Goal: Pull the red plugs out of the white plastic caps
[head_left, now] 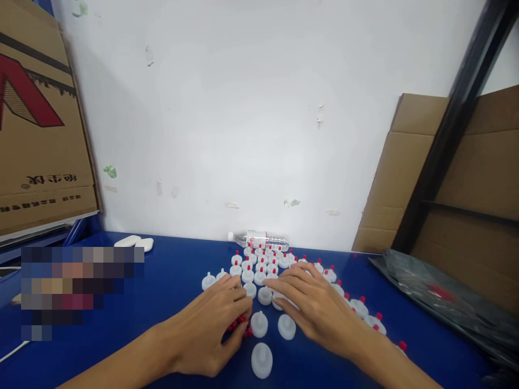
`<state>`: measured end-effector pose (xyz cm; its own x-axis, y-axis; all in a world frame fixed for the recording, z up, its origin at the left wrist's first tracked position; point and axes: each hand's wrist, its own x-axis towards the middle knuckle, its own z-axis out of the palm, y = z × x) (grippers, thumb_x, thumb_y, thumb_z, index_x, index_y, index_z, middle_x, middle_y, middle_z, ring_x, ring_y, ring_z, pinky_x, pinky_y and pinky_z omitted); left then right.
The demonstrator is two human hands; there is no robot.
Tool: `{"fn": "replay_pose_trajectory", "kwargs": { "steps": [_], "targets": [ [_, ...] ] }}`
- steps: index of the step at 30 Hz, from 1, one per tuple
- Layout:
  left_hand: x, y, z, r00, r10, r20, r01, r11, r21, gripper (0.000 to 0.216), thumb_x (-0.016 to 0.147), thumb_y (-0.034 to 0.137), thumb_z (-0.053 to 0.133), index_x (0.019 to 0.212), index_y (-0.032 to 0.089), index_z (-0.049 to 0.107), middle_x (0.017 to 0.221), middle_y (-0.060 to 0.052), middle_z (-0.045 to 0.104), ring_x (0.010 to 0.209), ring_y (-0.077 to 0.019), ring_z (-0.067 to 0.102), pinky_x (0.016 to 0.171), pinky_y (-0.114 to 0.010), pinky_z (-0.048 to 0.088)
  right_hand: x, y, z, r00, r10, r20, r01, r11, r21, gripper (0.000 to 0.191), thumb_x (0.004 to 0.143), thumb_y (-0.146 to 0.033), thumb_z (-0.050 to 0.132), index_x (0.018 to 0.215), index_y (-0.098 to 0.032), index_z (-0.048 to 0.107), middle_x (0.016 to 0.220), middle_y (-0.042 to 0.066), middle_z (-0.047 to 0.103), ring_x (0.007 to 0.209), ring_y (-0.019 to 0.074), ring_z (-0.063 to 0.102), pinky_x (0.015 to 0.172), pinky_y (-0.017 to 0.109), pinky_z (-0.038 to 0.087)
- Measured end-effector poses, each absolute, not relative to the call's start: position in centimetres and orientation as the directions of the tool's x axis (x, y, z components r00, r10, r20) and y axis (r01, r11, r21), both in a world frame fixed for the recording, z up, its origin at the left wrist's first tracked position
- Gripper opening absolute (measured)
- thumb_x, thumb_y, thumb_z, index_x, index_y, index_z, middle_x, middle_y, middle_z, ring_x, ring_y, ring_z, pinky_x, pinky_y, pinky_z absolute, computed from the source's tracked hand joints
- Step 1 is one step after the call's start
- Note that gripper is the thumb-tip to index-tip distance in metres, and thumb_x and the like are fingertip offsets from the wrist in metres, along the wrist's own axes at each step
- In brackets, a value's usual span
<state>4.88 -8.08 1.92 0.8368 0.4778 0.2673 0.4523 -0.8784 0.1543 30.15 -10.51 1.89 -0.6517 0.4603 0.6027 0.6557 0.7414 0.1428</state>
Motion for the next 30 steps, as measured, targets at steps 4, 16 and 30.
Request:
{"fn": "replay_pose_trajectory", "kwargs": {
  "steps": [4,16,30],
  "targets": [
    [4.9,-8.0,1.6,0.849,0.455,0.269,0.448,-0.889,0.091,0.008,0.089,0.013,0.051,0.086,0.020,0.052,0.090,-0.004,0.058,0.089,-0.0237,0.048,0.086,-0.042,0.037,30.2,-10.3,1.2,-0.671,0.432,0.602,0.615,0.779,0.126,0.024,0.102,-0.013,0.049,0.118,-0.021,0.063,0.098,0.004,0.073,0.096,0.0191,0.062,0.097,0.040,0.040],
    [4.9,-8.0,1.4,0.847,0.449,0.284,0.443,-0.892,0.087,0.009,0.087,0.012,0.054,0.087,0.020,0.057,0.090,-0.005,0.059,0.090,-0.0244,0.049,0.085,-0.041,0.038,29.9,-10.2,0.8,-0.688,0.472,0.551,0.610,0.788,0.086,0.018,0.102,-0.015,0.051,0.109,-0.022,0.066,0.092,0.000,0.072,0.090,0.0142,0.063,0.102,0.038,0.037],
    [4.9,-7.7,1.5,0.837,0.466,0.287,0.460,-0.883,0.093,0.016,0.095,0.012,0.045,0.086,0.019,0.056,0.087,-0.005,0.058,0.089,-0.0240,0.048,0.086,-0.042,0.038,31.9,-9.7,3.1,-0.462,0.617,0.637,0.870,0.455,0.190,0.021,0.102,-0.020,0.049,0.096,-0.020,0.069,0.081,0.004,0.070,0.082,0.0213,0.063,0.094,0.044,0.037]
  ]
}}
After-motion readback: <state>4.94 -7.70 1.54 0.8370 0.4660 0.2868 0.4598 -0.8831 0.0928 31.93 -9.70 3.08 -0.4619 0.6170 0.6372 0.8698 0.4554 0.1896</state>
